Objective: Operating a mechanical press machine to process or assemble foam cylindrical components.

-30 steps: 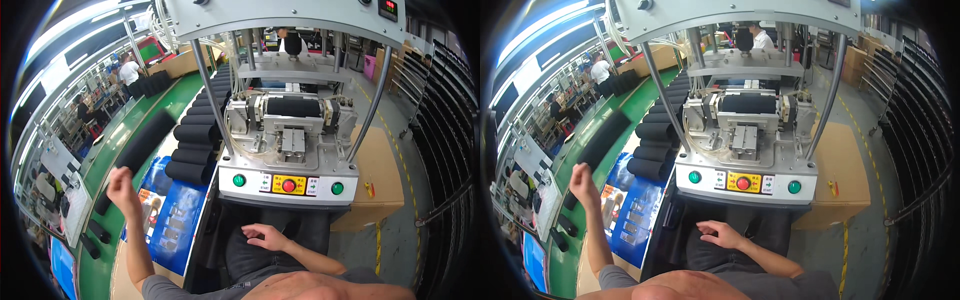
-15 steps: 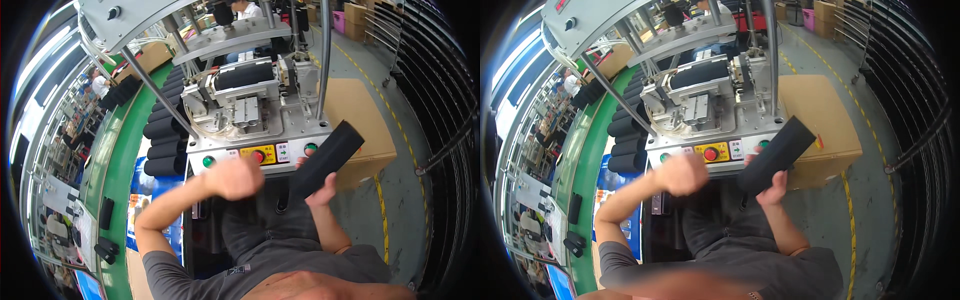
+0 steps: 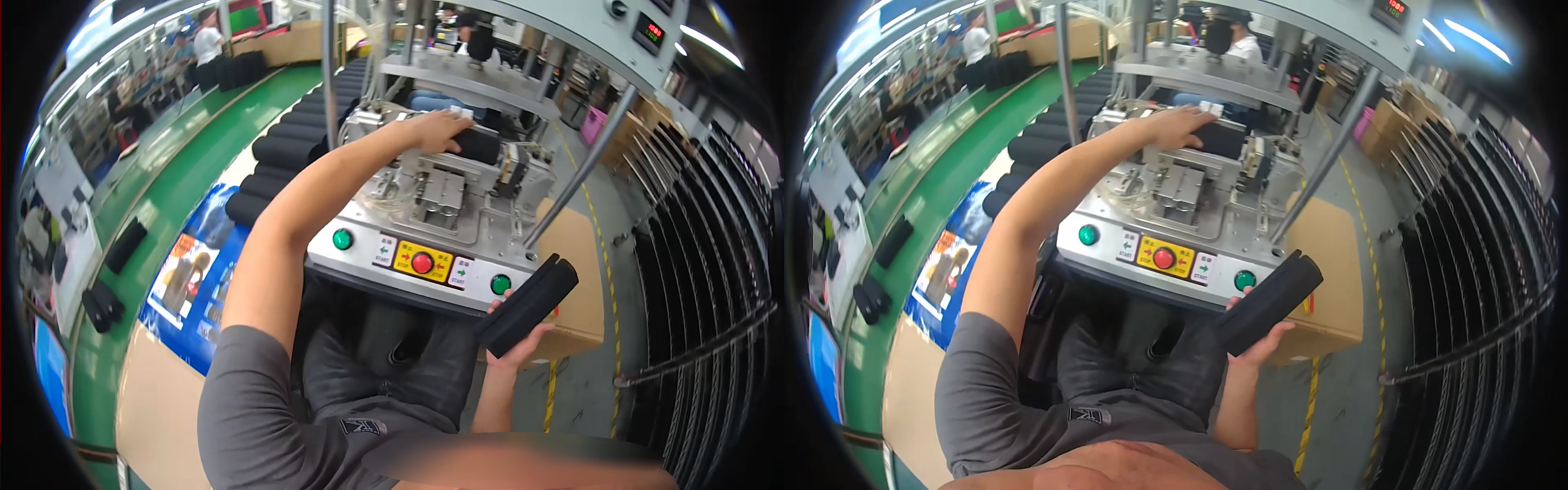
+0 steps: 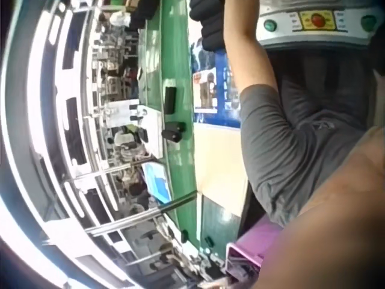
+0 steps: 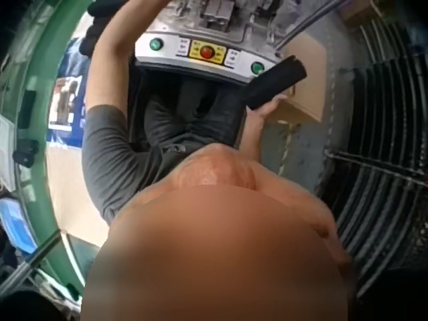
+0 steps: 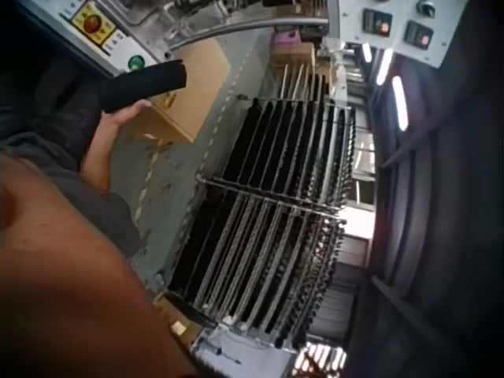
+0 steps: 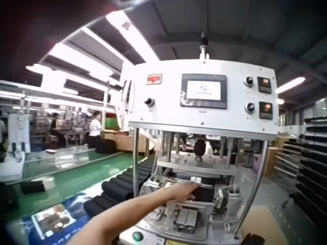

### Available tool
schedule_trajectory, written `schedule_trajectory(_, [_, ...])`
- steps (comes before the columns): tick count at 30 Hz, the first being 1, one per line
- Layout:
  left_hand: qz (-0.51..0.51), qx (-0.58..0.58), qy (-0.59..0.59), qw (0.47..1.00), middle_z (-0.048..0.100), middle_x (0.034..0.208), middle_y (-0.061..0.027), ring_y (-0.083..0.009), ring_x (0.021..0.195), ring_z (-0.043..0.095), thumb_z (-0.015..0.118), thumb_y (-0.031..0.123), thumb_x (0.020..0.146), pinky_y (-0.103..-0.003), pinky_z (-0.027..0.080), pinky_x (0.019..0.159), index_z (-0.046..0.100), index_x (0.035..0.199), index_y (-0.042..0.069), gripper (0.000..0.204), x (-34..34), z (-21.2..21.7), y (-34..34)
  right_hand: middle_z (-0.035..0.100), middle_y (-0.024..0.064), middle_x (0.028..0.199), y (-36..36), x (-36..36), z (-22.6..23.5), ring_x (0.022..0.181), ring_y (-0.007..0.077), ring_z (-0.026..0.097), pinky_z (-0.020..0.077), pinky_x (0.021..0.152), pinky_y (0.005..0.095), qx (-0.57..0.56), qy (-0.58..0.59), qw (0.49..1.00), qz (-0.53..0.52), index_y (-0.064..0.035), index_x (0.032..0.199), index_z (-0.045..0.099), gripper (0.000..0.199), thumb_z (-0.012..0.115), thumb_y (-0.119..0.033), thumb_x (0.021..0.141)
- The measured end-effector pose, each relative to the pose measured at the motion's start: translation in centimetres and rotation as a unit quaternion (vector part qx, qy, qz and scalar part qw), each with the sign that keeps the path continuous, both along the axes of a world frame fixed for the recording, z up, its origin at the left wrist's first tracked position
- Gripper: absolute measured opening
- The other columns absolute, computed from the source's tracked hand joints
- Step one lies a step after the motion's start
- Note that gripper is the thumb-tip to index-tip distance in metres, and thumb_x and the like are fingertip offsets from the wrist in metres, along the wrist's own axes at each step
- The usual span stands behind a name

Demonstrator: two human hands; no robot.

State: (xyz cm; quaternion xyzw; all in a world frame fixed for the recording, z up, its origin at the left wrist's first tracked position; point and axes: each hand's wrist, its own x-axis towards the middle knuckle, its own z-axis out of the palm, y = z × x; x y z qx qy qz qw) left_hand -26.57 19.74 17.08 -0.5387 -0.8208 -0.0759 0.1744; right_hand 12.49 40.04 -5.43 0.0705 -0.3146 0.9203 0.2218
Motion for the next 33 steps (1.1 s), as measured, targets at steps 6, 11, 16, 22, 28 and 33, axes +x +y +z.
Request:
schedule_trajectory(6, [0.006, 0.179, 0.282, 0.942, 0.058, 0.121, -0.0150, -0.0321, 0.110, 0.058, 0.082, 0.015, 0.077, -0.040, 0.049, 0.100, 0.049, 0.153, 0.002, 0.084, 12.6, -0.6, -6.3, 0.069, 0.0187, 0.142, 2.4, -1.5, 0.8, 0.112, 0.0361, 0.073, 0.0609, 0.094, 0.0457, 0.065, 0.003, 0.998, 0.019, -0.0046, 0.161, 0.049, 0.113, 0.064, -0.089, 0.089])
schedule_trajectory(11, [-0.104, 0.152, -0.041, 0.982, 0.058, 0.121, -0.0147, -0.0339, 0.104, 0.059, 0.086, 0.016, 0.062, -0.042, 0.053, 0.092, 0.062, 0.138, 0.003, 0.081, 23.9, -7.3, -15.9, 0.072, 0.0179, 0.137, 3.6, -4.7, 9.3, 0.117, 0.0349, 0.073, 0.0577, 0.104, 0.0445, 0.345, 0.014, 0.934, -0.086, -0.0008, 0.157, 0.054, 0.097, 0.092, -0.040, 0.077])
schedule_trajectory(16, [-0.101, -0.058, -0.257, 0.959, 0.069, 0.127, -0.0172, -0.0373, 0.109, 0.069, 0.088, 0.022, 0.065, -0.043, 0.056, 0.099, 0.063, 0.132, 0.002, 0.075, 27.2, -16.2, -18.8, 0.074, 0.0113, 0.134, -0.6, -13.0, 20.6, 0.115, 0.0308, 0.071, 0.0534, 0.102, 0.0381, 0.765, 0.050, 0.582, -0.271, -0.0099, 0.153, 0.063, 0.084, 0.093, -0.021, 0.075])
schedule_trajectory(22, [-0.093, -0.114, -0.274, 0.950, 0.074, 0.118, -0.0188, -0.0393, 0.110, 0.071, 0.092, 0.023, 0.067, -0.046, 0.057, 0.102, 0.065, 0.131, 0.002, 0.073, 24.7, -20.3, -20.5, 0.072, 0.0128, 0.139, -3.3, -23.0, 24.8, 0.120, 0.0351, 0.070, 0.0540, 0.104, 0.0429, 0.884, 0.029, 0.403, -0.235, -0.0145, 0.159, 0.058, 0.074, 0.082, -0.035, 0.092])
schedule_trajectory(28, [-0.089, -0.108, -0.294, 0.946, 0.075, 0.117, -0.0185, -0.0398, 0.111, 0.071, 0.093, 0.023, 0.070, -0.047, 0.056, 0.105, 0.066, 0.131, 0.002, 0.069, 24.2, -21.2, -21.2, 0.069, 0.0154, 0.144, -2.2, -30.8, 24.7, 0.124, 0.0366, 0.068, 0.0532, 0.105, 0.0454, 0.925, 0.033, 0.345, -0.153, -0.0154, 0.164, 0.050, 0.072, 0.074, -0.038, 0.100])
schedule_trajectory(33, [-0.087, -0.115, -0.310, 0.940, 0.075, 0.117, -0.0182, -0.0397, 0.112, 0.071, 0.093, 0.023, 0.071, -0.047, 0.056, 0.106, 0.066, 0.132, 0.001, 0.070, 24.0, -21.2, -21.2, 0.066, 0.0173, 0.148, -1.6, -34.6, 23.5, 0.126, 0.0365, 0.067, 0.0521, 0.106, 0.0456, 0.934, 0.000, 0.348, -0.083, -0.0145, 0.165, 0.048, 0.070, 0.073, -0.033, 0.102])
